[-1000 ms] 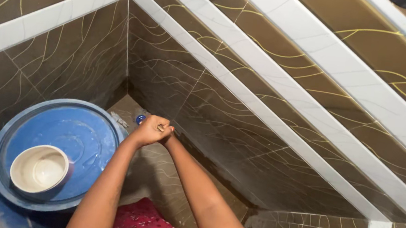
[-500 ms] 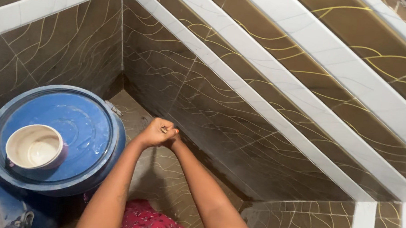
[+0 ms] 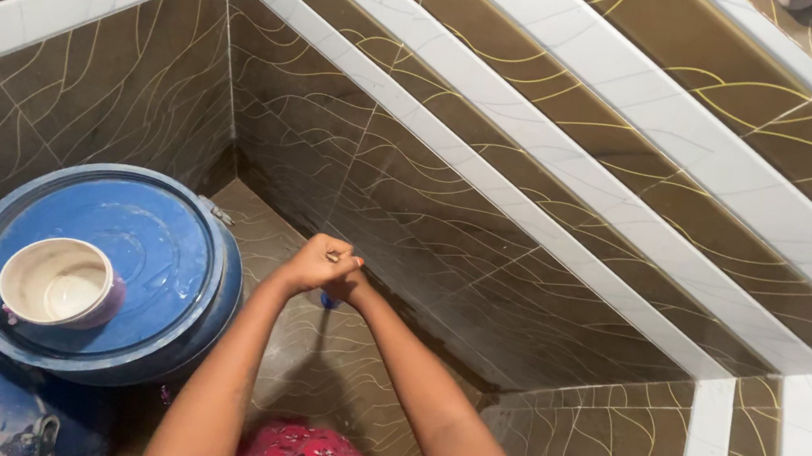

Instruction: The person uses a plunger on a floor drain by hand and then rinses a mop in a bucket of water.

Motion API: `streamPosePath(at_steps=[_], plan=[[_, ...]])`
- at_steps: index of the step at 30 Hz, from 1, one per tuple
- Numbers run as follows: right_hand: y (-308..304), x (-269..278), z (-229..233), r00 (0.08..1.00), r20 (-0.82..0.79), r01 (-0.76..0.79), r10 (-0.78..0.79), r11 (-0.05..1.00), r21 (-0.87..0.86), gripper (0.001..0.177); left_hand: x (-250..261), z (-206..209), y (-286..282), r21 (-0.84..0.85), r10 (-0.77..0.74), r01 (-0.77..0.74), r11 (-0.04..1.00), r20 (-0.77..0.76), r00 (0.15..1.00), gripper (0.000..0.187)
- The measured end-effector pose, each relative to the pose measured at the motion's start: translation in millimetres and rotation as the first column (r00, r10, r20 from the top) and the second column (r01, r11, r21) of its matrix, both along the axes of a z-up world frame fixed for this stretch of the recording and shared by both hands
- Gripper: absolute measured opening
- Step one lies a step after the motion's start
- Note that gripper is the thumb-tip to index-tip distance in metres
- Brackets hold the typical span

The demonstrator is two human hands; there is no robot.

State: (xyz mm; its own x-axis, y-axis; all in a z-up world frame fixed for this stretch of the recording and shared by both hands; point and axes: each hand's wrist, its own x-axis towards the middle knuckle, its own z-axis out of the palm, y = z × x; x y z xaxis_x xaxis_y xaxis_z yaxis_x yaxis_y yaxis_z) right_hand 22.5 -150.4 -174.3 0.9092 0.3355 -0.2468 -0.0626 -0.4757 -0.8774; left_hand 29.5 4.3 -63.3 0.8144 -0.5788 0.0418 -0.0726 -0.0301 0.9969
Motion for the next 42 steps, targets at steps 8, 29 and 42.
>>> streamPosePath(at_steps=[8, 29, 42], plan=[[78, 48, 114, 0.980, 0.170, 0.167, -0.105, 0.897, -0.409, 0.038, 44, 50, 50, -0.144, 0.350, -0.354, 0.924, -0.057, 0.935, 0.040], [78, 107, -46, 0.988, -0.033, 0.107, -0.150, 0.517, 0.849, 0.009, 85, -1, 33, 0.262, 0.104, -0.171, 0.950, 0.253, 0.962, 0.040], [90, 50, -41, 0.929, 0.369, -0.093, -0.020, 0.954, 0.287, 0.031, 36, 4, 47, 0.282, 0.070, -0.132, 0.950, 0.218, 0.973, 0.042]])
